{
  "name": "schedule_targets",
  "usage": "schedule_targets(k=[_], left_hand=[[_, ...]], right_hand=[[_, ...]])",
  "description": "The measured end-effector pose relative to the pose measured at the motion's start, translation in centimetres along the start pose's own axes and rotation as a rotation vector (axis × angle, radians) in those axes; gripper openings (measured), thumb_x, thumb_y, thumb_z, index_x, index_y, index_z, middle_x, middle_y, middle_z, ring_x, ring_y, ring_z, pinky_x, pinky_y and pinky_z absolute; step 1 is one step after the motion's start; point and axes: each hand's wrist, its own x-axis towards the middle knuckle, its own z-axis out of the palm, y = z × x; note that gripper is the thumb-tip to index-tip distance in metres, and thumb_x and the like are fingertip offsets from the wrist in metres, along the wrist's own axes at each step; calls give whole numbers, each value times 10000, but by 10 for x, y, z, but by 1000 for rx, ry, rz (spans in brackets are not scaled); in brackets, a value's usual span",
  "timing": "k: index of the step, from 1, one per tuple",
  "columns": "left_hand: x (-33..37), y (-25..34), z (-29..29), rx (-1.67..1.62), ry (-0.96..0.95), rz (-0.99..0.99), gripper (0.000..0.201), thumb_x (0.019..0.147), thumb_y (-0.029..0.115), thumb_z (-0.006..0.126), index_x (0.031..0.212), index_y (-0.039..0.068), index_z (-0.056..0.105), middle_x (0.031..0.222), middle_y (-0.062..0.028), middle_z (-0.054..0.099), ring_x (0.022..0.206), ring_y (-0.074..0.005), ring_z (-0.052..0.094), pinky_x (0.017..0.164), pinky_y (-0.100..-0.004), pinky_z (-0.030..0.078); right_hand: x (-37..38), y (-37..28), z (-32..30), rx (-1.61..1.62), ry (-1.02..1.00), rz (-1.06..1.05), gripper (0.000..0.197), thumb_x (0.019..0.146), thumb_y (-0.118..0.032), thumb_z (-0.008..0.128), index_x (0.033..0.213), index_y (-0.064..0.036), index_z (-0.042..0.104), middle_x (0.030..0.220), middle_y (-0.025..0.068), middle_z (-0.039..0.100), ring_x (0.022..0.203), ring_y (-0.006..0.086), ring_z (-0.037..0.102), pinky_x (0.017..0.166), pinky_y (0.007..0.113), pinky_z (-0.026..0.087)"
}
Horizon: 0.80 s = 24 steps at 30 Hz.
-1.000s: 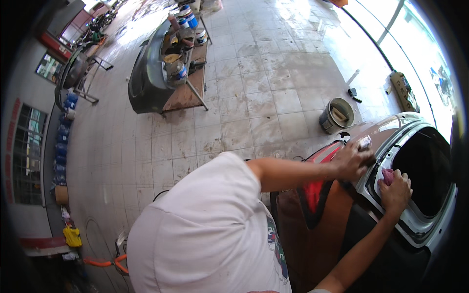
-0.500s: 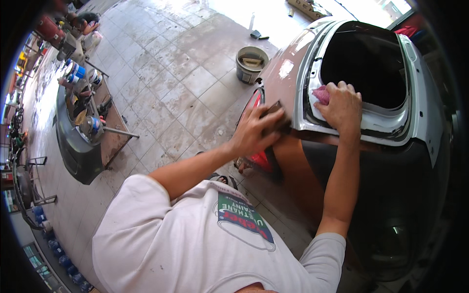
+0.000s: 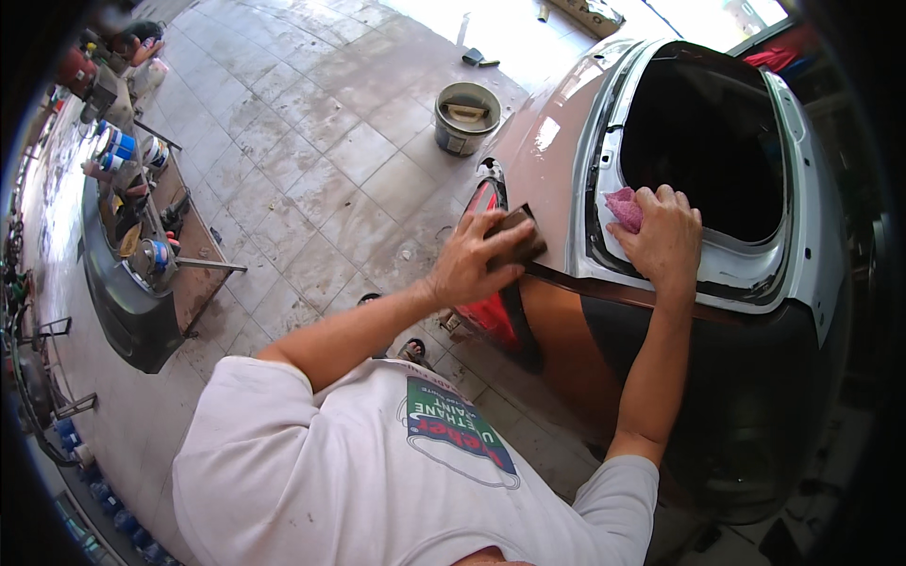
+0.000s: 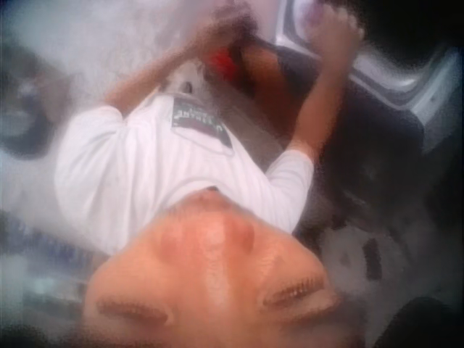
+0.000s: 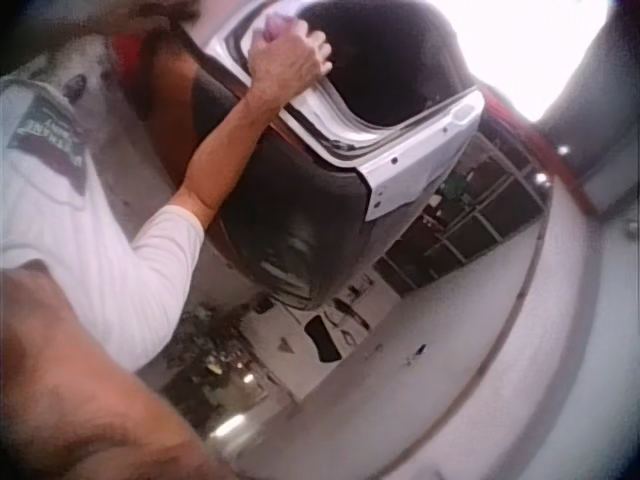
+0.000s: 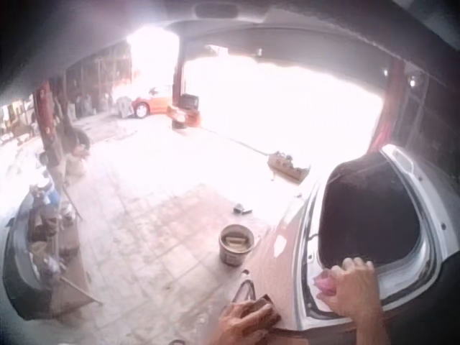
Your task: The person sands the surface of a detached car trunk lid using a sanding block and wipes it with a cloth. The person repeatedly dips the sanding block into a bucket of water and continues sanding different areas of the trunk lid.
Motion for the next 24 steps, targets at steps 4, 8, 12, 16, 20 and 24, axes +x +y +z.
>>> schedule_targets(k=[4,8,12,16,20,24], left_hand=[[100,-108,1,54,156,-154,605,939,402,774,1416,35,707,1291,-243,741,1218,-399,684,1096,-466,504],[75,-67,18,85,132,-220,634,919,408,777,1481,127,686,1372,-263,690,1250,-435,641,1148,-486,470],[-12,2,1,36,24,-56,663,914,398,789,1526,184,654,1428,-295,576,1306,-501,553,1157,-546,451],[83,-75,10,-7,114,-80,631,928,443,774,1465,120,699,1324,-279,712,1284,-448,627,1135,-523,468],[127,-94,15,90,124,-286,585,946,452,750,1441,143,715,1361,-261,700,1286,-440,622,1118,-530,483],[7,32,1,133,-47,147,636,890,332,808,1496,181,684,1409,-233,663,1279,-424,608,1134,-541,464]], right_hand=[[16,-15,-10,5,41,-68,440,817,-406,917,1094,-88,791,1059,131,737,1079,312,711,928,488,541],[11,-8,-4,12,2,-26,442,807,-395,921,1093,-84,790,1054,132,735,1066,312,710,907,491,540],[5,0,-1,12,19,-19,440,799,-393,926,1085,-89,787,1040,121,726,1054,311,705,898,491,535],[10,-5,-3,33,41,-43,436,793,-391,931,1061,-87,769,1028,112,714,1040,317,696,882,494,523],[15,-10,-5,32,57,-54,423,794,-390,931,1043,-87,773,1017,112,717,1042,313,700,900,491,533],[2,4,16,49,69,-16,426,799,-398,923,1061,-98,769,1044,113,723,1071,317,702,933,501,532]])
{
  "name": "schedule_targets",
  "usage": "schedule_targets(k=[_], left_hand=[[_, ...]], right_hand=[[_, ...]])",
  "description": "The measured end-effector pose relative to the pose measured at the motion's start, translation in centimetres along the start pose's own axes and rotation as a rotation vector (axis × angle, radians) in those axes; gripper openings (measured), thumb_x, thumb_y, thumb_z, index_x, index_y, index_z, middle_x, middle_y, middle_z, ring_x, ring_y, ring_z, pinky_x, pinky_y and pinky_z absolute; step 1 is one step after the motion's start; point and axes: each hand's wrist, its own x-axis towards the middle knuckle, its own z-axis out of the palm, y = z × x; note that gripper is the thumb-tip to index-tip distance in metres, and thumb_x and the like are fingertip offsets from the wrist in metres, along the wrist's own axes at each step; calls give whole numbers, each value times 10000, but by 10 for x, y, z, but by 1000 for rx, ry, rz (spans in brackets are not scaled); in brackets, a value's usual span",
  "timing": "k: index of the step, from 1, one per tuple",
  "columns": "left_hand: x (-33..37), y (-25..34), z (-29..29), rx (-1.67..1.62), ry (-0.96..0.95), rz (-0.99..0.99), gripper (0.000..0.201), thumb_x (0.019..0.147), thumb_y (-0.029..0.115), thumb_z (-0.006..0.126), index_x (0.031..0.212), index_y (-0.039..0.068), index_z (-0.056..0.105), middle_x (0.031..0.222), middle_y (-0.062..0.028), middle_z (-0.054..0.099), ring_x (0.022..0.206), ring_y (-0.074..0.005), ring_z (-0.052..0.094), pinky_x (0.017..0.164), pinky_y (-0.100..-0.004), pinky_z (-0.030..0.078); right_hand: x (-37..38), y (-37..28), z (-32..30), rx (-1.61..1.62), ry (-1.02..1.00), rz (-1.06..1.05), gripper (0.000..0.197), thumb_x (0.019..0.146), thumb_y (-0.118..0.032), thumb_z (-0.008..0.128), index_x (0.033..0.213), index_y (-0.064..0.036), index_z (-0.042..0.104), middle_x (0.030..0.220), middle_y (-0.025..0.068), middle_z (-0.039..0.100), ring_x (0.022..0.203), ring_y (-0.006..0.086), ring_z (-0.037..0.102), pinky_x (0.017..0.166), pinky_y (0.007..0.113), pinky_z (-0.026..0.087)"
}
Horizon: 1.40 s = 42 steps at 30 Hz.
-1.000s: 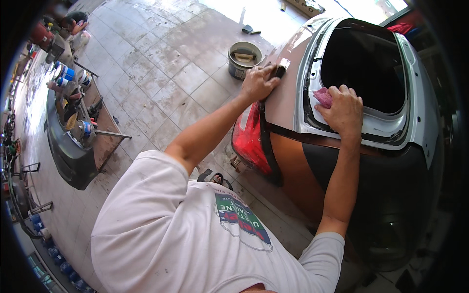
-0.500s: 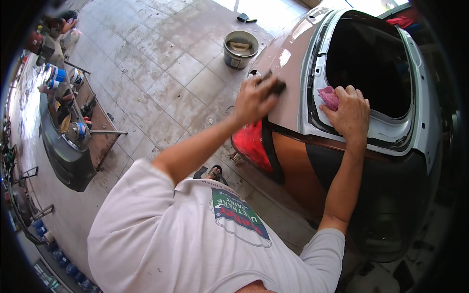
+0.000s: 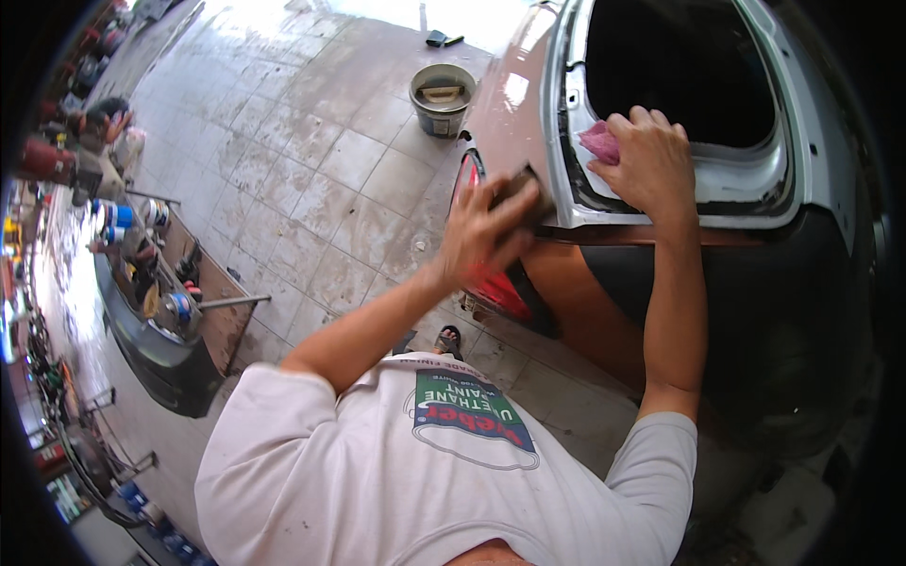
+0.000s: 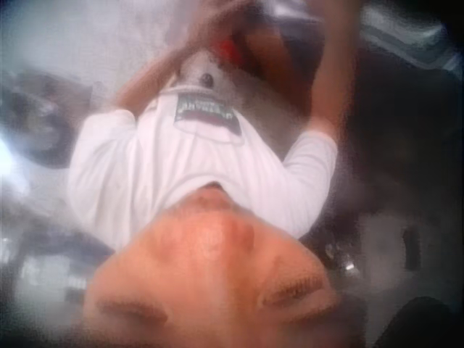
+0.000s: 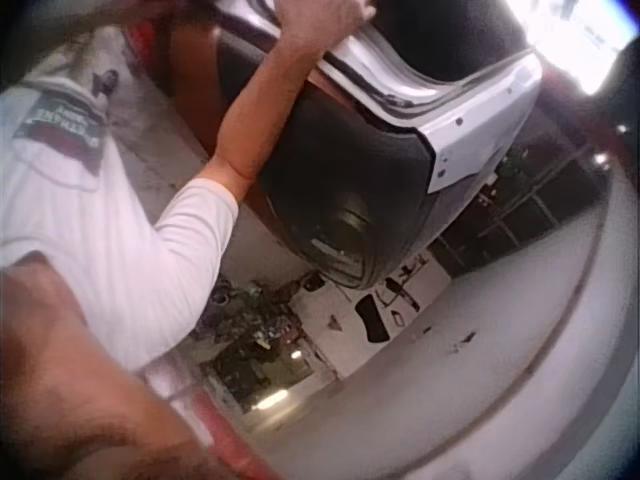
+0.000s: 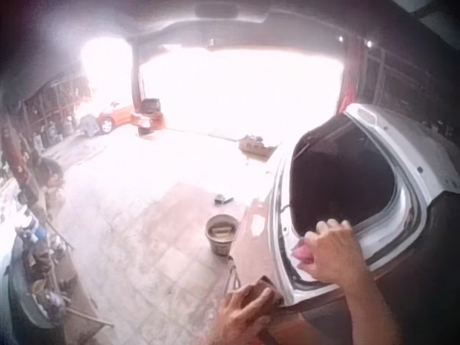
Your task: The person sands the surface of a detached car trunk lid using a sanding block and wipes it with a cloth. The person repeatedly dips the sanding block into a bucket of water and continues sanding different areas of the trunk lid.
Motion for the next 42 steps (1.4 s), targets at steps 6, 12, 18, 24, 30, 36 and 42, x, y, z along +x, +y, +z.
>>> schedule_targets(k=[6,12,18,24,30,36,42], left_hand=[[89,-96,-9,46,-47,85,626,916,303,781,1513,159,662,1468,-259,637,1328,-470,590,1164,-534,442],[28,-15,3,59,-99,176,629,926,215,768,1528,93,634,1505,-255,612,1350,-441,590,1130,-543,449],[97,-74,-5,151,-144,234,627,930,214,773,1516,48,625,1453,-260,642,1349,-435,592,1102,-515,452],[77,-53,16,71,-50,75,601,977,230,724,1526,8,615,1400,-246,698,1358,-430,600,1172,-502,431],[46,-34,-3,112,-164,128,649,931,176,766,1531,-11,606,1422,-240,689,1365,-420,594,1172,-518,428],[244,-156,28,100,-106,-317,606,970,414,735,1476,84,683,1198,-276,758,1111,-451,706,1033,-479,539],[53,-46,16,-28,-57,-87,663,924,298,766,1549,135,616,1508,-268,564,1373,-481,540,1168,-570,441]], right_hand=[[10,-7,-7,19,75,-25,406,802,-388,908,1059,-102,779,1065,117,743,1099,313,717,933,494,548],[0,1,12,25,91,13,398,814,-400,895,1061,-105,794,1088,112,753,1113,299,723,952,482,547],[11,-8,10,30,71,17,298,879,-372,841,1016,-108,824,1082,117,774,1117,279,730,971,474,531],[11,-4,12,52,99,20,268,870,-341,838,1019,-119,818,1051,108,763,1093,276,726,972,465,526],[4,-6,12,43,83,45,243,860,-323,835,957,-101,809,1034,115,760,1081,278,719,954,448,521],[12,-9,-9,86,65,2,351,785,-371,902,990,-107,794,1041,111,745,1073,289,708,941,463,528],[0,-1,-9,29,-61,57,418,785,-379,919,1059,-106,761,1083,115,702,1115,298,671,969,472,502]])
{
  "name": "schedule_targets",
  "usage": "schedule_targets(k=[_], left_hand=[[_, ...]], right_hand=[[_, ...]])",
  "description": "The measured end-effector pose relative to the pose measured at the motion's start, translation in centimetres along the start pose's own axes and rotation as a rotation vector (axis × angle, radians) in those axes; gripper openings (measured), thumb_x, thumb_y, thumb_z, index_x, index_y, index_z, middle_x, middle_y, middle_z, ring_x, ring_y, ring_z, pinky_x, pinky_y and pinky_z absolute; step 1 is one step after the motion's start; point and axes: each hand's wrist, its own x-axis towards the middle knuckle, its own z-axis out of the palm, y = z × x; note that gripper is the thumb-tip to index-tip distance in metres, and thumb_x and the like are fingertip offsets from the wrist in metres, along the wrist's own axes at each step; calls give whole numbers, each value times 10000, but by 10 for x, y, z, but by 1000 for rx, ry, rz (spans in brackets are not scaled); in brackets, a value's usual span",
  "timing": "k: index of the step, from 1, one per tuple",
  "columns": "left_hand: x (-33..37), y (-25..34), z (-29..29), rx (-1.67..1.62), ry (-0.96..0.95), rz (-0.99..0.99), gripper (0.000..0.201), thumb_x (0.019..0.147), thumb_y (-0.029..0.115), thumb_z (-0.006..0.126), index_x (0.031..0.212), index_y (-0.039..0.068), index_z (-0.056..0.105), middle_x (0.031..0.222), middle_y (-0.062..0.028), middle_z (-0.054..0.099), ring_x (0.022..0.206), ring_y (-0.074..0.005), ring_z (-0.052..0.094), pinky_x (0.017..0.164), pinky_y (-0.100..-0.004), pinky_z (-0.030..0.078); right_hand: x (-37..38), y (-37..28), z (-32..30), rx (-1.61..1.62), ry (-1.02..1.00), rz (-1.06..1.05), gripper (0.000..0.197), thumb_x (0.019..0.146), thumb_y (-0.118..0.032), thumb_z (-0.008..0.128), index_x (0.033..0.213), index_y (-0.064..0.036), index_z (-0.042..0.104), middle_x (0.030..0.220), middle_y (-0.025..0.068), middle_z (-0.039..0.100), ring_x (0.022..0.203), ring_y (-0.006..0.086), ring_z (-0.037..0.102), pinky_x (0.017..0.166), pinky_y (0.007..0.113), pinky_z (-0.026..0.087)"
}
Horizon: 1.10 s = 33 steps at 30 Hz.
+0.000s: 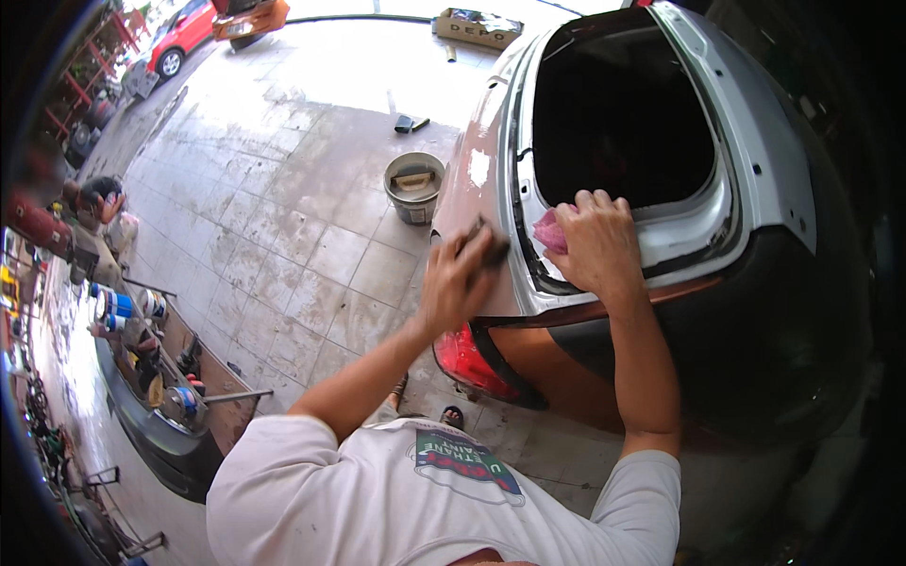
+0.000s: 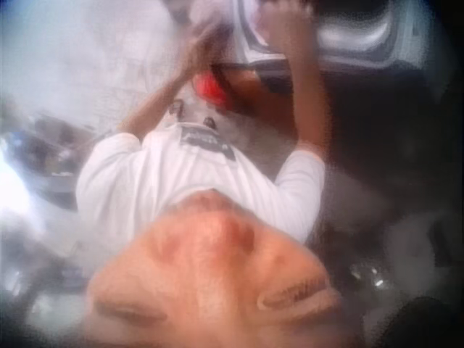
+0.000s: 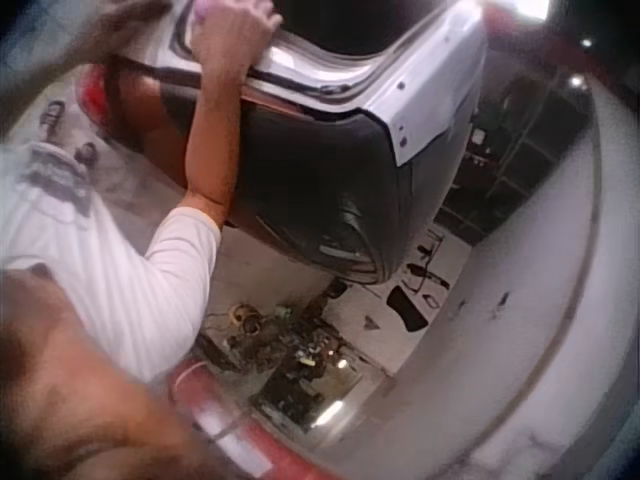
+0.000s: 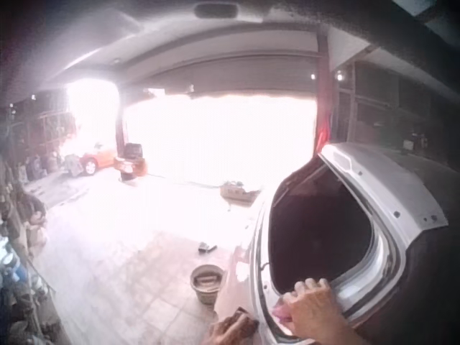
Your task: The person sands the surface of a detached car trunk lid using a sanding block and wipes it with a cloth. The person repeatedly dips the sanding block into a bucket of water and continues sanding different areas of the trunk lid.
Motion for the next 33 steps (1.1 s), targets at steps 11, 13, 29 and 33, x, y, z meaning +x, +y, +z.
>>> schedule_targets(k=[11,13,29,33], left_hand=[[168,-126,8,-30,91,-324,609,960,466,718,1483,154,680,1422,-277,670,1342,-458,601,1159,-515,469],[88,-86,24,-56,116,-218,626,936,417,752,1506,173,663,1433,-288,622,1350,-486,559,1178,-527,448],[24,-46,-5,-160,-30,52,683,891,301,785,1552,227,634,1468,-251,573,1324,-452,571,1127,-562,474],[29,-48,-21,-143,-206,229,713,874,294,793,1563,229,625,1470,-240,568,1342,-443,573,1126,-569,466]], right_hand=[[26,-23,-4,-43,118,-78,413,788,-424,918,985,-95,766,962,87,683,954,293,674,826,480,513],[17,-14,1,-70,102,-56,410,791,-435,911,964,-95,760,930,84,673,927,293,667,803,476,499],[15,-15,12,-38,157,-5,340,759,-362,924,830,-113,705,828,63,632,831,270,652,725,450,461],[16,-11,11,21,171,11,325,770,-344,915,842,-100,713,828,64,642,828,266,651,733,443,466]])
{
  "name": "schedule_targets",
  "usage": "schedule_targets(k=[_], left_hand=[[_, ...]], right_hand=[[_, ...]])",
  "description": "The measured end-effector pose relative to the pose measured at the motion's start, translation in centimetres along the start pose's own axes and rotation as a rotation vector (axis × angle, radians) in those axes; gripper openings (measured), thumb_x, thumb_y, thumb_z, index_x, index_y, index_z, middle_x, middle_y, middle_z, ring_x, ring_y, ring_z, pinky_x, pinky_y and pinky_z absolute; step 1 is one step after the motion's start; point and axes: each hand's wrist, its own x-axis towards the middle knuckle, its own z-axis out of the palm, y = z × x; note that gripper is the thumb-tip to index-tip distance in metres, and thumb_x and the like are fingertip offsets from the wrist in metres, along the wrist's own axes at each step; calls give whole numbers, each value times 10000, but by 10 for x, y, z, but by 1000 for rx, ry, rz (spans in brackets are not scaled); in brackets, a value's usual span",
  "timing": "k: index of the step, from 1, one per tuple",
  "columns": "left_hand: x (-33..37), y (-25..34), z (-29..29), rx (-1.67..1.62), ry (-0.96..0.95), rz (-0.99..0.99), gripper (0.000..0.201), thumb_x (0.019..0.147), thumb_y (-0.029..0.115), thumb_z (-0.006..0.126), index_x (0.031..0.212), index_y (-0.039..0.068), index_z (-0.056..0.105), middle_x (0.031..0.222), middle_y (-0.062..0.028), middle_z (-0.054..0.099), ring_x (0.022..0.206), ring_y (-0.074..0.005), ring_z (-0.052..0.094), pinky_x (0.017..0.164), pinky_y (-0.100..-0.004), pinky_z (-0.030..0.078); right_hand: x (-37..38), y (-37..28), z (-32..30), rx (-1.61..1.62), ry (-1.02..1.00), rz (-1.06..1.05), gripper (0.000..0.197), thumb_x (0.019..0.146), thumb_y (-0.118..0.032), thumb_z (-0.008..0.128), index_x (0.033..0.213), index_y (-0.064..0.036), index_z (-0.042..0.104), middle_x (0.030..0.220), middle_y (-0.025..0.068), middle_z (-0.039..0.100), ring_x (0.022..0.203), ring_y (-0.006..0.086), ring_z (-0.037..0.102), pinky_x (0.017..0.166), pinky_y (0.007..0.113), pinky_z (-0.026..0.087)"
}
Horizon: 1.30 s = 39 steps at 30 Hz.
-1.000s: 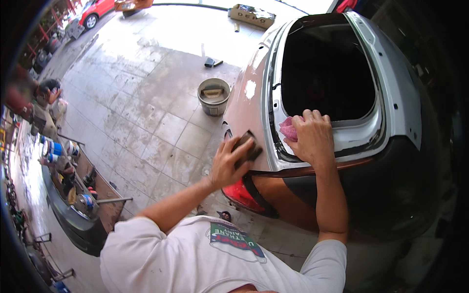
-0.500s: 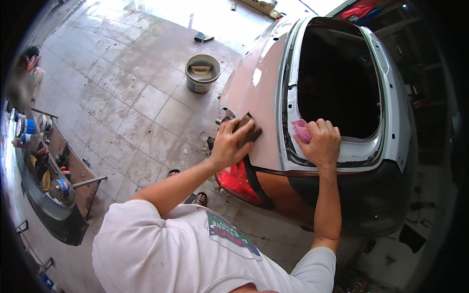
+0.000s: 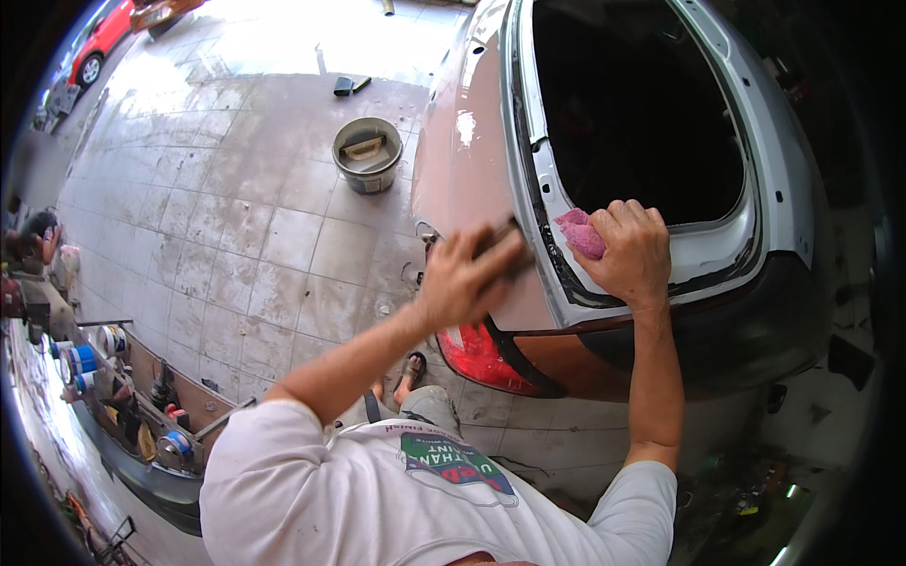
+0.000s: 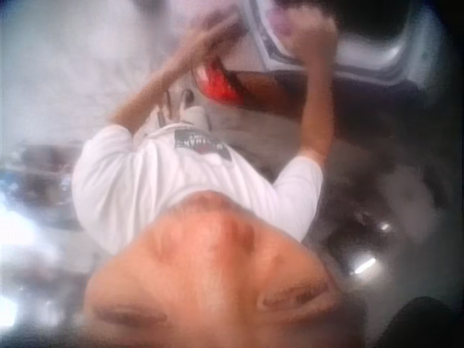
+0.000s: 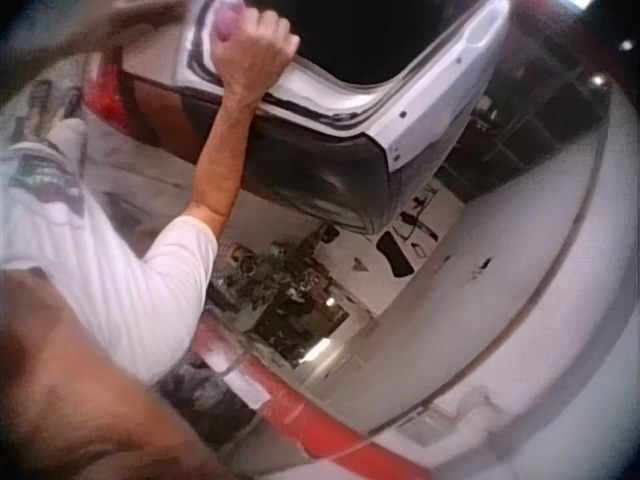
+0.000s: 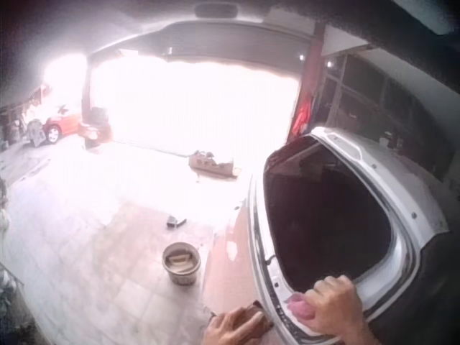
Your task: The person sands the surface of a detached car trunk lid using a sanding block and wipes it with a cloth. The person repeatedly dips the sanding block into a bucket of water and continues sanding different areas of the trunk lid.
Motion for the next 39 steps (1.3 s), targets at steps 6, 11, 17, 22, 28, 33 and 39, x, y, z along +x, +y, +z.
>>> schedule_targets(k=[6,11,17,22,28,33,39], left_hand=[[177,-108,-18,158,138,-323,619,957,393,744,1530,179,647,1454,-286,625,1360,-488,559,1149,-539,469],[49,-32,-2,131,125,-55,663,940,351,759,1549,132,613,1447,-299,590,1329,-492,562,1151,-572,457],[171,-123,-1,122,75,-146,644,932,337,791,1532,153,646,1458,-294,605,1314,-500,592,1115,-555,489],[302,-213,-17,145,40,-298,585,974,470,701,1472,165,670,1434,-309,622,1294,-494,597,1099,-582,482],[112,-93,-13,-21,-15,190,714,925,307,761,1600,254,534,1446,-259,565,1259,-477,602,1069,-594,508],[233,-200,-18,104,-59,250,597,946,330,734,1523,271,592,1441,-181,631,1228,-464,640,1019,-572,540],[275,-229,-7,97,67,44,619,957,342,707,1555,275,561,1441,-264,606,1235,-474,620,1006,-568,532]], right_hand=[[13,-9,0,47,49,-1,325,781,-336,908,868,-87,718,846,79,652,850,279,656,770,449,481],[5,-5,4,58,52,43,324,756,-314,903,868,-89,699,878,91,662,898,294,663,805,457,487],[6,-6,-5,57,-6,97,313,715,-291,925,834,-115,695,851,58,634,869,261,640,782,432,473],[19,-13,1,55,34,86,362,651,-303,944,801,-116,672,808,45,595,804,259,603,736,432,451],[6,-13,-7,-14,-31,166,377,632,-295,942,821,-125,663,813,34,588,792,258,589,724,435,437],[19,-17,-8,-20,-27,150,363,651,-307,924,837,-123,671,829,42,599,796,265,597,735,434,449],[31,-21,-6,-45,-17,154,375,667,-346,928,844,-130,677,828,36,603,803,259,605,743,434,461]])
